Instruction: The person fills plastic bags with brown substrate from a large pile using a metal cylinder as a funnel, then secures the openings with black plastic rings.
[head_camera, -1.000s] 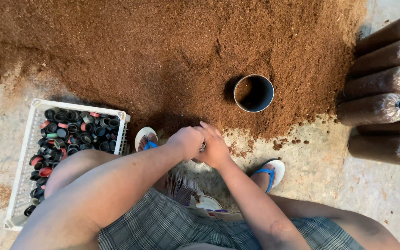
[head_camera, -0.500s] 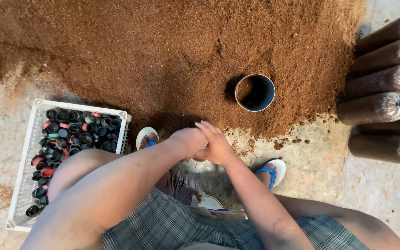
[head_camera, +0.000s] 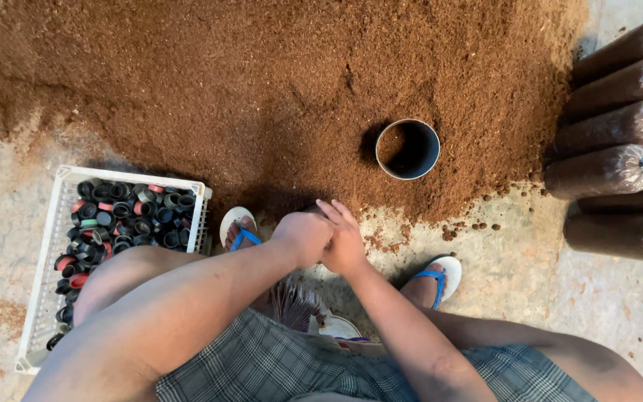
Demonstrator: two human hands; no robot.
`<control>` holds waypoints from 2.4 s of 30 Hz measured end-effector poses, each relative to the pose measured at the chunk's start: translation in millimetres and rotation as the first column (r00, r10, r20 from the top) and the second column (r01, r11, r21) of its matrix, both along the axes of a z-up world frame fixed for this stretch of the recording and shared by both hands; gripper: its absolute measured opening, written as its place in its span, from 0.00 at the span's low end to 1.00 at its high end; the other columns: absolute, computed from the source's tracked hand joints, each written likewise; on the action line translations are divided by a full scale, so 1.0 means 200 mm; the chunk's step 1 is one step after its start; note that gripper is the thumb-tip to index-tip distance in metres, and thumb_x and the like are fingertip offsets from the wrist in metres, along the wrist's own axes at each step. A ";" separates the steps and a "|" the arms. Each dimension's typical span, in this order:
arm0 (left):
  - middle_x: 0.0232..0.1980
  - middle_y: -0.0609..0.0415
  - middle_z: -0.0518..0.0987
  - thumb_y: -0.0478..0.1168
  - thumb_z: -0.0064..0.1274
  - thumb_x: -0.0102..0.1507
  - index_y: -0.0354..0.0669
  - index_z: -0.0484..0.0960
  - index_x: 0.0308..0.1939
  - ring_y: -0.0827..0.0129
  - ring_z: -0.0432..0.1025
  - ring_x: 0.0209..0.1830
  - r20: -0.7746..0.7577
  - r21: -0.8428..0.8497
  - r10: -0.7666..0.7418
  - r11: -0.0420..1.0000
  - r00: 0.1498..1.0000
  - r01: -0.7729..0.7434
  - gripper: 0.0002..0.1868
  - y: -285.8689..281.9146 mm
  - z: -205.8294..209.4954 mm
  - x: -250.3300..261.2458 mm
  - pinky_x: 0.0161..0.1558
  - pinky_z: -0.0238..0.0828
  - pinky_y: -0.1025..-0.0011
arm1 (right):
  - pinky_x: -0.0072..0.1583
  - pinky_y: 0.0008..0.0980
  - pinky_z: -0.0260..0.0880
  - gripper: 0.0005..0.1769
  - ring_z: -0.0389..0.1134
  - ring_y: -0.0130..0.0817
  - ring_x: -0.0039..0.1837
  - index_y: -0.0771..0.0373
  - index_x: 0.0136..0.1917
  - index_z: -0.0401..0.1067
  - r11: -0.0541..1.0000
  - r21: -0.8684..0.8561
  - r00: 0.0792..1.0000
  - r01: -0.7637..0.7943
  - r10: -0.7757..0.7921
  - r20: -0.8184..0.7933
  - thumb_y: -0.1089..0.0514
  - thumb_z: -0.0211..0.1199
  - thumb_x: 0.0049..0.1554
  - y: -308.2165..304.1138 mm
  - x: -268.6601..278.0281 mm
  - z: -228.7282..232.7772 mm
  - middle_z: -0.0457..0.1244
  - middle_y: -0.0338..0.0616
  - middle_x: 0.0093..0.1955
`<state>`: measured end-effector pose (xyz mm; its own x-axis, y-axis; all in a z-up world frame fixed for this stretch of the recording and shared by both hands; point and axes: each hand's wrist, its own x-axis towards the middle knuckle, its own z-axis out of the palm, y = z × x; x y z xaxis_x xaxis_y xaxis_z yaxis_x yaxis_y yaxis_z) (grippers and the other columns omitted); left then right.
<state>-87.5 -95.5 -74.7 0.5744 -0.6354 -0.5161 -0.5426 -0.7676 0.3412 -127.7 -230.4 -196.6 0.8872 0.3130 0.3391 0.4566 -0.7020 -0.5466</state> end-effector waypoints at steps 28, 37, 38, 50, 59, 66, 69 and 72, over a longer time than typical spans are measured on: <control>0.53 0.41 0.84 0.51 0.53 0.63 0.40 0.85 0.55 0.47 0.78 0.57 -0.012 0.207 0.341 0.921 0.940 -0.331 0.23 0.32 0.15 0.48 0.52 0.78 0.47 | 0.76 0.47 0.56 0.07 0.67 0.38 0.72 0.53 0.49 0.82 0.993 0.037 0.992 -0.109 0.111 -0.057 0.56 0.64 0.59 0.02 0.06 0.94 0.72 0.38 0.60; 0.54 0.41 0.84 0.48 0.50 0.67 0.37 0.84 0.57 0.46 0.78 0.56 -0.019 0.209 0.351 0.917 0.936 -0.339 0.22 0.32 0.18 0.42 0.52 0.77 0.43 | 0.73 0.52 0.59 0.13 0.68 0.44 0.70 0.58 0.51 0.80 0.994 0.030 0.995 -0.101 0.101 -0.011 0.59 0.62 0.53 -0.01 0.03 0.17 0.71 0.41 0.62; 0.54 0.43 0.84 0.47 0.50 0.66 0.38 0.85 0.55 0.48 0.78 0.57 0.002 0.220 0.353 0.913 0.936 -0.344 0.20 0.31 0.12 0.41 0.52 0.77 0.44 | 0.74 0.53 0.58 0.16 0.66 0.47 0.72 0.60 0.52 0.80 0.991 0.021 0.991 -0.131 0.131 0.003 0.58 0.61 0.51 -0.02 0.04 0.03 0.70 0.43 0.64; 0.72 0.28 0.67 0.46 0.59 0.62 0.24 0.27 0.78 0.43 0.62 0.74 -0.419 0.294 0.199 0.953 0.886 -0.075 0.61 0.15 -0.12 0.03 0.73 0.59 0.46 | 0.75 0.55 0.58 0.48 0.56 0.62 0.76 0.55 0.73 0.65 0.999 0.054 0.971 -0.008 0.021 -0.237 0.44 0.79 0.42 -0.09 -0.05 0.07 0.55 0.56 0.78; 0.68 0.25 0.70 0.40 0.47 0.63 0.37 0.22 0.79 0.38 0.66 0.71 -0.443 0.070 0.228 0.973 0.867 -0.221 0.54 0.14 -0.20 0.01 0.72 0.62 0.46 | 0.74 0.59 0.58 0.84 0.56 0.68 0.74 0.68 0.82 0.43 0.998 0.017 0.892 0.059 -0.045 -0.450 0.38 0.87 0.26 -0.17 -0.13 0.07 0.52 0.68 0.75; 0.57 0.29 0.79 0.37 0.47 0.60 0.44 0.40 0.81 0.38 0.74 0.61 -0.316 -0.052 0.212 0.969 0.925 -0.240 0.48 0.14 -0.27 0.15 0.63 0.73 0.47 | 0.69 0.61 0.65 0.84 0.60 0.70 0.70 0.66 0.83 0.39 0.956 -0.093 0.861 0.278 -0.291 -0.417 0.31 0.85 0.30 -0.04 -0.20 0.09 0.53 0.70 0.72; 0.60 0.31 0.78 0.38 0.48 0.61 0.39 0.45 0.80 0.40 0.73 0.62 -0.262 0.095 0.120 0.991 0.958 -0.098 0.45 0.11 0.00 0.17 0.61 0.73 0.45 | 0.71 0.63 0.65 0.78 0.62 0.71 0.70 0.60 0.85 0.32 0.987 -0.131 0.751 0.096 -0.158 -0.641 0.39 0.83 0.40 -0.10 -0.15 0.36 0.53 0.71 0.71; 0.55 0.41 0.82 0.40 0.49 0.62 0.43 0.64 0.70 0.48 0.77 0.58 -0.063 0.191 0.066 0.980 0.996 -0.053 0.31 0.09 0.10 0.14 0.55 0.76 0.48 | 0.72 0.64 0.64 0.77 0.62 0.73 0.69 0.50 0.86 0.26 0.977 -0.210 0.672 -0.046 -0.125 -0.730 0.43 0.82 0.45 -0.18 -0.11 0.38 0.51 0.71 0.74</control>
<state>-59.5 -77.3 -55.4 0.5673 -0.4884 -0.6631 -0.4742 -0.8520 0.2218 -149.1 -265.6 -121.5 0.8324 0.2538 -0.4927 -0.0646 -0.8384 -0.5412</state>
